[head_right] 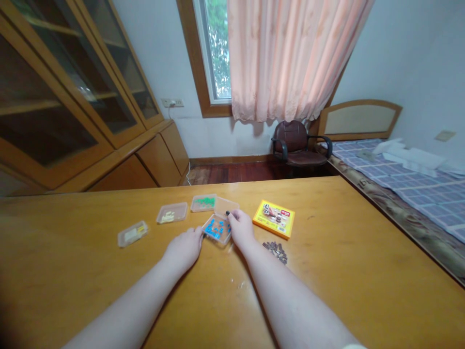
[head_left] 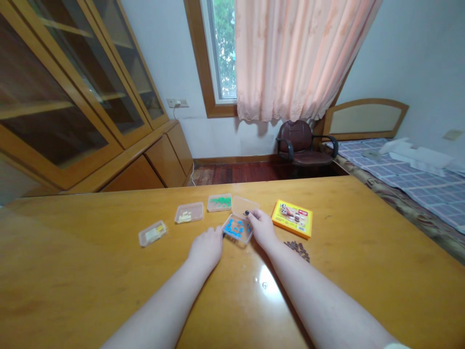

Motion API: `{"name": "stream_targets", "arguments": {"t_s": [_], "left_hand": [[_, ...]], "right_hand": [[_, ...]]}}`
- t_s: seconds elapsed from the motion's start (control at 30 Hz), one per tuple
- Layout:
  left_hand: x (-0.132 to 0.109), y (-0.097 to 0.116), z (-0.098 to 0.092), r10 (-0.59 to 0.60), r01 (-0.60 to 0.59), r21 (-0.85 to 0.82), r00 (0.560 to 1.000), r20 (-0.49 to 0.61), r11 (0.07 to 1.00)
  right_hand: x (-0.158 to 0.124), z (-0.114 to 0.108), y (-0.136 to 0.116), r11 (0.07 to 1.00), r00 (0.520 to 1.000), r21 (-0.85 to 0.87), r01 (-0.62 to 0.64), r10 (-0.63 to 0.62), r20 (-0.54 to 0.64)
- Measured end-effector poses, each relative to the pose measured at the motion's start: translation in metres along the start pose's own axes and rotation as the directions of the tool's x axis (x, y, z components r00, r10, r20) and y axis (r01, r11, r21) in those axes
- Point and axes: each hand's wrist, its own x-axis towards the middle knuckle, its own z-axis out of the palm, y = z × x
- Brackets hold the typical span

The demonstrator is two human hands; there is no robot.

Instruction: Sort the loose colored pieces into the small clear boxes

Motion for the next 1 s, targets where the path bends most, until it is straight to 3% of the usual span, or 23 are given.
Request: {"name": "stream_targets", "arguments": {"t_s": [0.23, 0.6, 0.77, 0.9, 1.0], "left_hand": [[0.003, 0.0, 0.001, 0.017, -0.018, -0.028, 0.998, -0.053, 0.999], [0.014, -0.008, -0.001, 0.131, -0.133, -0.047, 0.991, -0.031, 0.99], [0.014, -0.012, -0.004, 0.083, -0.085, -0.072, 0.996, -0.027, 0.994], [0.01, -0.021, -0.019, 0.005, -0.028, -0.143, 0.987, -0.162, 0.989], [0.006, -0.023, -0.028, 0.061, -0.135, -0.234, 0.952, -0.3, 0.963]], "right_hand": [[0.003, 0.001, 0.004, 0.998, 0.999, 0.057, -0.011, 0.013, -0.04], [0.005, -0.002, 0.003, 0.991, 0.994, 0.115, -0.075, 0.084, -0.075], [0.006, -0.002, 0.005, 0.992, 0.993, 0.101, -0.075, 0.083, -0.085], [0.005, -0.001, 0.004, 0.996, 0.997, 0.073, -0.05, 0.055, -0.062], [0.003, 0.0, 0.003, 0.999, 0.999, 0.04, -0.016, 0.017, -0.027]]}}
